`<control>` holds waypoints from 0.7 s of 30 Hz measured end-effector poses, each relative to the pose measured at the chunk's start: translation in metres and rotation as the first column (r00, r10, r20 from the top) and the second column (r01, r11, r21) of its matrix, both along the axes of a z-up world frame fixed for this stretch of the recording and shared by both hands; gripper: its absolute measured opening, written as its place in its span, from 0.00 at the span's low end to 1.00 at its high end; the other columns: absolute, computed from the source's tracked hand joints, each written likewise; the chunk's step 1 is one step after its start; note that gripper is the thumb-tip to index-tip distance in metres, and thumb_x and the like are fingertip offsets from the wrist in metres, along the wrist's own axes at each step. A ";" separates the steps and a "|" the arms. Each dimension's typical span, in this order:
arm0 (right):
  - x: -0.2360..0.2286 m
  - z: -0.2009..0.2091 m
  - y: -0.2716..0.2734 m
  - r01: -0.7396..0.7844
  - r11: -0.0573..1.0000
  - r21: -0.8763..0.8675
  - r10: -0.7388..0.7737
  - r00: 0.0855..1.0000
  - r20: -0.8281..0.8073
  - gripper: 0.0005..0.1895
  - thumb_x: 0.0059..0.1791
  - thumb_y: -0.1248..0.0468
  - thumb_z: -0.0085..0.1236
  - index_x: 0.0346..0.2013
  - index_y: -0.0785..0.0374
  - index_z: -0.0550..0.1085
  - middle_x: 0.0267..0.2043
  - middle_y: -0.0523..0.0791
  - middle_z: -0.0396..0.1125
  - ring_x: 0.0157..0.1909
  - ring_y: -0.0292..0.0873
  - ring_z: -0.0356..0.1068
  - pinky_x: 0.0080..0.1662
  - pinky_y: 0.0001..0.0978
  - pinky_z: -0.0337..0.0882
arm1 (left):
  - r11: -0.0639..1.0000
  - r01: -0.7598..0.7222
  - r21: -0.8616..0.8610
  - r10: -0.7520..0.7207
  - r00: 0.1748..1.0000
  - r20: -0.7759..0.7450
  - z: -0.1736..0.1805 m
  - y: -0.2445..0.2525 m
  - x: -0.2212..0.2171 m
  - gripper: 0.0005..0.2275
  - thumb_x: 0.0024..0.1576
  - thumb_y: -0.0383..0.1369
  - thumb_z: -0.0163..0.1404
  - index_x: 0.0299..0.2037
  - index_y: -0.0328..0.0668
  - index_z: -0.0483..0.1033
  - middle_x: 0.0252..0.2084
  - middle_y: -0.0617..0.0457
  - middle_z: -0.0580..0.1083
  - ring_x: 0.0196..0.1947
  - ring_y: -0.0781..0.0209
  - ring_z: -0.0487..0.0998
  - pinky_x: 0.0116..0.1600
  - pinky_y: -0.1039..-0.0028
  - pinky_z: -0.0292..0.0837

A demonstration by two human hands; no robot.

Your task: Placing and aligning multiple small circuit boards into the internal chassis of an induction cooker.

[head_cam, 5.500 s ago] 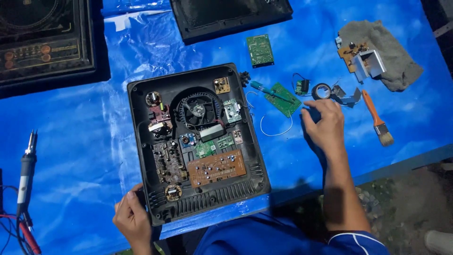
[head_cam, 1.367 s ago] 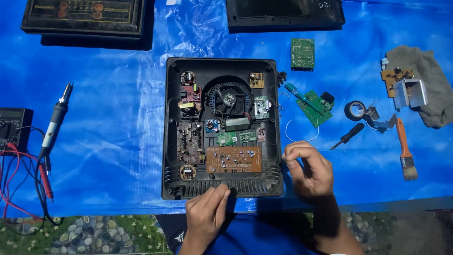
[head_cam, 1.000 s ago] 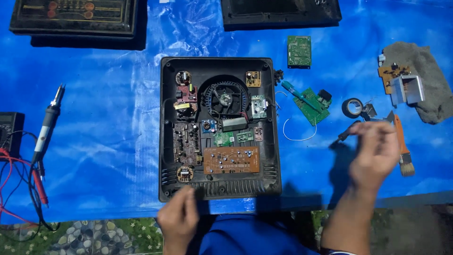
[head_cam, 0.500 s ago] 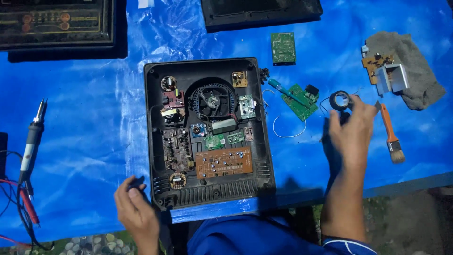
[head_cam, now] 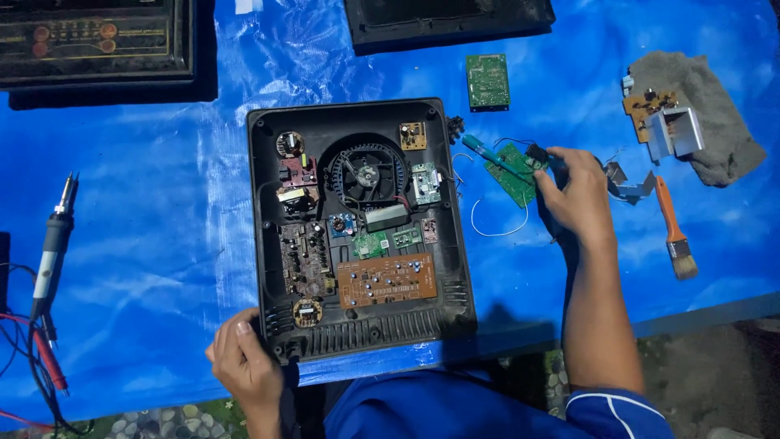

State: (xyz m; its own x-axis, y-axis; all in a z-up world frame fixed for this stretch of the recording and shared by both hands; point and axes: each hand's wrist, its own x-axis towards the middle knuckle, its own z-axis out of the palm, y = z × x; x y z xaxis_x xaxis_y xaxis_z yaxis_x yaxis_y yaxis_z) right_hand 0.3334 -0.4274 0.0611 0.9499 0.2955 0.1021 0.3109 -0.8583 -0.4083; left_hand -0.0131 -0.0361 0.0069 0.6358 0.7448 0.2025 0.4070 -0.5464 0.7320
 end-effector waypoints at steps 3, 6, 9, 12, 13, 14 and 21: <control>0.014 -0.011 -0.002 -0.035 0.999 -0.017 0.035 0.999 0.004 0.24 0.55 0.56 0.58 0.64 0.64 0.72 0.57 0.56 0.66 0.57 0.61 0.65 0.54 0.59 0.66 | 1.000 -0.012 -0.002 0.012 1.000 0.016 -0.001 -0.001 0.000 0.18 0.74 0.35 0.35 0.45 0.40 0.82 0.46 0.51 0.80 0.50 0.52 0.77 0.56 0.63 0.56; 0.019 -0.010 -0.002 -0.035 0.999 0.013 0.035 0.999 0.003 0.24 0.54 0.57 0.59 0.63 0.63 0.73 0.55 0.56 0.68 0.55 0.60 0.67 0.54 0.57 0.67 | 1.000 -0.011 0.008 0.011 1.000 0.013 -0.001 -0.001 -0.001 0.19 0.75 0.36 0.34 0.43 0.40 0.82 0.45 0.51 0.80 0.49 0.51 0.77 0.56 0.63 0.57; 0.020 -0.009 -0.001 -0.002 0.999 0.054 0.000 1.000 0.029 0.19 0.52 0.59 0.66 0.56 0.62 0.77 0.49 0.52 0.70 0.43 0.51 0.70 0.47 0.48 0.71 | 1.000 -0.004 0.013 0.004 1.000 0.018 -0.003 0.000 -0.001 0.19 0.74 0.36 0.34 0.43 0.40 0.81 0.44 0.51 0.80 0.46 0.53 0.77 0.54 0.64 0.56; 0.016 -0.002 0.001 0.048 0.994 0.103 -0.054 0.997 0.051 0.14 0.53 0.60 0.66 0.51 0.63 0.80 0.41 0.48 0.70 0.39 0.46 0.68 0.42 0.47 0.69 | 1.000 -0.002 0.016 0.002 1.000 0.024 0.001 0.000 0.001 0.20 0.74 0.36 0.34 0.42 0.39 0.82 0.44 0.50 0.80 0.46 0.53 0.77 0.52 0.65 0.56; 0.018 -0.002 0.001 0.044 0.994 0.103 -0.050 0.997 0.051 0.14 0.53 0.60 0.66 0.51 0.63 0.80 0.41 0.48 0.70 0.39 0.46 0.68 0.42 0.47 0.69 | 1.000 -0.006 0.016 0.006 1.000 0.024 0.002 -0.001 0.001 0.20 0.74 0.36 0.34 0.42 0.39 0.82 0.44 0.50 0.80 0.46 0.53 0.77 0.52 0.65 0.56; 0.018 -0.003 0.000 0.045 0.992 0.115 -0.054 0.996 0.072 0.12 0.53 0.61 0.65 0.49 0.61 0.80 0.40 0.46 0.71 0.39 0.44 0.69 0.42 0.45 0.69 | 1.000 -0.007 0.015 0.007 1.000 0.021 0.002 -0.001 0.001 0.19 0.74 0.36 0.35 0.42 0.39 0.81 0.44 0.51 0.80 0.45 0.53 0.77 0.52 0.64 0.55; 0.021 -0.007 0.001 0.070 0.977 0.200 -0.099 0.985 0.139 0.07 0.55 0.64 0.59 0.46 0.60 0.78 0.45 0.48 0.69 0.35 0.44 0.69 0.40 0.43 0.70 | 1.000 -0.009 -0.007 0.010 1.000 0.017 0.006 -0.001 0.003 0.20 0.74 0.38 0.34 0.43 0.40 0.82 0.45 0.51 0.80 0.47 0.53 0.77 0.55 0.64 0.56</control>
State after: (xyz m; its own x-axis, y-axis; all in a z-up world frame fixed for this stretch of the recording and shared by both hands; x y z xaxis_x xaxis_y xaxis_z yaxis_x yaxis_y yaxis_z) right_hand 0.3539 -0.4269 0.0539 0.9408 0.1754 0.2900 0.3097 -0.7928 -0.5249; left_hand -0.0098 -0.0375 0.0133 0.6252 0.7523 0.2077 0.3998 -0.5373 0.7427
